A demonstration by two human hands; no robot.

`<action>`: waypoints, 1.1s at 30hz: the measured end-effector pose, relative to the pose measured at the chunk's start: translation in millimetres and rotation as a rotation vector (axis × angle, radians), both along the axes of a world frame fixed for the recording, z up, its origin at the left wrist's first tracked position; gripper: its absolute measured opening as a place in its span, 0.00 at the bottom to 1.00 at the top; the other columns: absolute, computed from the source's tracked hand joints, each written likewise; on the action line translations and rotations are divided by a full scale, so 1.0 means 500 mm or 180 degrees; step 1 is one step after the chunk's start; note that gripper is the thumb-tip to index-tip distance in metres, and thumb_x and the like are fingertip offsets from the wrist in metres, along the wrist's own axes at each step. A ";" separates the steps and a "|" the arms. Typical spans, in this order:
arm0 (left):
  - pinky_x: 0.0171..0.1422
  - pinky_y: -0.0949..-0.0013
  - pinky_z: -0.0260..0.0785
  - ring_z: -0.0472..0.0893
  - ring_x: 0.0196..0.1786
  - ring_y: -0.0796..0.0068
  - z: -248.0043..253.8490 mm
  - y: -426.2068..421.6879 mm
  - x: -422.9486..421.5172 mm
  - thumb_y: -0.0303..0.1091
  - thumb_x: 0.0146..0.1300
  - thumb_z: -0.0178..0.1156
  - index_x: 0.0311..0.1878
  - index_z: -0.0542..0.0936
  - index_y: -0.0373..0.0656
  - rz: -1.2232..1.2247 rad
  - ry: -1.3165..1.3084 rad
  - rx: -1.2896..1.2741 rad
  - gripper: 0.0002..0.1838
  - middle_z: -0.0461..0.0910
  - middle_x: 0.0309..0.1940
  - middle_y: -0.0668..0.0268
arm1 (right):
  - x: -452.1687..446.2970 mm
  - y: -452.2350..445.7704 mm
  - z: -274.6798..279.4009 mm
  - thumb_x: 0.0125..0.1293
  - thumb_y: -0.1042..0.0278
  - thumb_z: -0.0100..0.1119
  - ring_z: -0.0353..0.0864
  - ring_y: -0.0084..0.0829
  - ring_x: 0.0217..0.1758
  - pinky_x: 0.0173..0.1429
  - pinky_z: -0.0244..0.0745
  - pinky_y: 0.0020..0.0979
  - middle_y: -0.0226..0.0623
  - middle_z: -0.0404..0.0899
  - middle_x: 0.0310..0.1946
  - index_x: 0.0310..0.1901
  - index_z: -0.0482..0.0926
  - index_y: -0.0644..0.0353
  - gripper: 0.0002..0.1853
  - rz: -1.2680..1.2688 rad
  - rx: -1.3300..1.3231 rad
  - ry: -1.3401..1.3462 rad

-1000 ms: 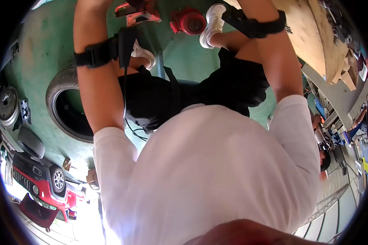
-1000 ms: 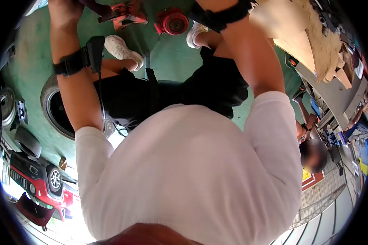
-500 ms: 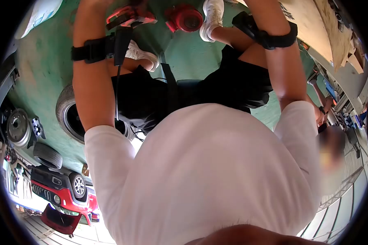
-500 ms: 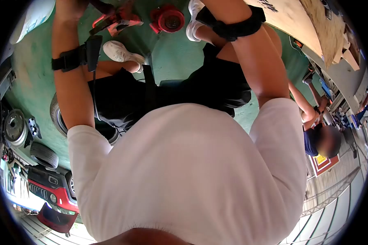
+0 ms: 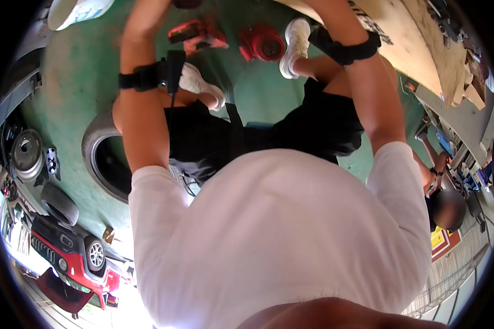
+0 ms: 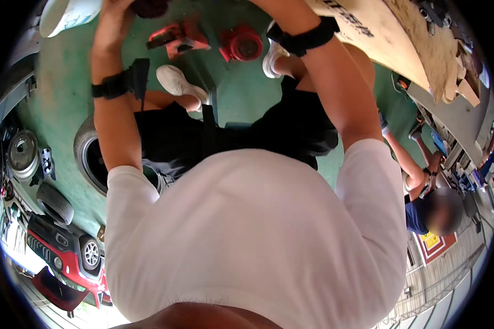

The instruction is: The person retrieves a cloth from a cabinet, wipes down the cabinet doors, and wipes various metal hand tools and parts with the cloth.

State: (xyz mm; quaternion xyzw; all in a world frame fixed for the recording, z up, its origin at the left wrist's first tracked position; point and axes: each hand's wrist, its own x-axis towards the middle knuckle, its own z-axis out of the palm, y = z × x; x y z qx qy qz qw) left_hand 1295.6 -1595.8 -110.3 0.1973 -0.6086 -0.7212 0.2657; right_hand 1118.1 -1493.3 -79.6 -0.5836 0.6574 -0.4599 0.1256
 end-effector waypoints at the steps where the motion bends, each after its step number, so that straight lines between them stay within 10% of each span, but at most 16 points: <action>1: 0.50 0.69 0.75 0.80 0.45 0.71 0.008 0.018 -0.010 0.24 0.59 0.61 0.56 0.75 0.35 0.0154 0.0000 0.0309 0.20 0.80 0.43 0.63 | -0.003 -0.005 0.001 0.69 0.59 0.60 0.73 0.48 0.26 0.32 0.66 0.41 0.52 0.71 0.22 0.28 0.74 0.67 0.18 0.0011 -0.0079 0.0044; 8: 0.58 0.68 0.71 0.75 0.55 0.73 -0.032 0.003 0.009 0.27 0.64 0.60 0.65 0.67 0.35 -0.0857 -0.1005 0.1195 0.27 0.76 0.53 0.62 | -0.031 -0.005 -0.021 0.70 0.65 0.55 0.75 0.56 0.34 0.39 0.69 0.45 0.57 0.74 0.28 0.33 0.73 0.68 0.13 -0.0338 0.0207 0.0653; 10: 0.55 0.68 0.73 0.76 0.51 0.75 -0.021 0.040 -0.019 0.33 0.70 0.59 0.64 0.69 0.34 -0.0169 -0.0530 0.0004 0.23 0.77 0.50 0.64 | -0.020 -0.003 -0.021 0.72 0.66 0.53 0.76 0.52 0.32 0.38 0.70 0.43 0.56 0.75 0.27 0.34 0.74 0.68 0.12 -0.0045 0.0508 0.0002; 17: 0.60 0.67 0.71 0.74 0.56 0.73 -0.005 0.042 -0.010 0.32 0.67 0.64 0.64 0.68 0.37 -0.0304 -0.0415 0.0208 0.25 0.73 0.56 0.61 | -0.001 0.002 0.043 0.73 0.66 0.51 0.77 0.41 0.28 0.37 0.71 0.38 0.51 0.74 0.24 0.39 0.75 0.68 0.12 0.0323 0.1230 -0.1419; 21: 0.61 0.67 0.71 0.78 0.55 0.74 -0.051 0.000 -0.019 0.31 0.59 0.71 0.59 0.73 0.33 -0.0403 -0.0179 -0.0820 0.27 0.81 0.51 0.63 | -0.018 -0.007 -0.014 0.74 0.62 0.53 0.77 0.32 0.24 0.31 0.71 0.33 0.42 0.74 0.22 0.38 0.75 0.65 0.12 0.0267 -0.0242 0.0063; 24: 0.29 0.70 0.73 0.77 0.19 0.80 -0.017 0.019 -0.021 0.35 0.55 0.74 0.47 0.76 0.32 -0.0321 -0.0455 -0.0956 0.22 0.79 0.18 0.67 | -0.008 0.005 0.067 0.74 0.63 0.53 0.77 0.31 0.24 0.31 0.71 0.31 0.40 0.75 0.22 0.38 0.75 0.64 0.11 0.0131 0.0832 -0.0810; 33: 0.58 0.67 0.73 0.79 0.51 0.75 -0.006 0.025 -0.016 0.30 0.55 0.74 0.54 0.75 0.33 -0.0057 -0.0537 -0.0894 0.26 0.82 0.49 0.61 | -0.022 -0.023 0.008 0.76 0.58 0.49 0.79 0.36 0.27 0.36 0.72 0.34 0.41 0.76 0.21 0.38 0.74 0.61 0.14 0.0729 0.0663 -0.0306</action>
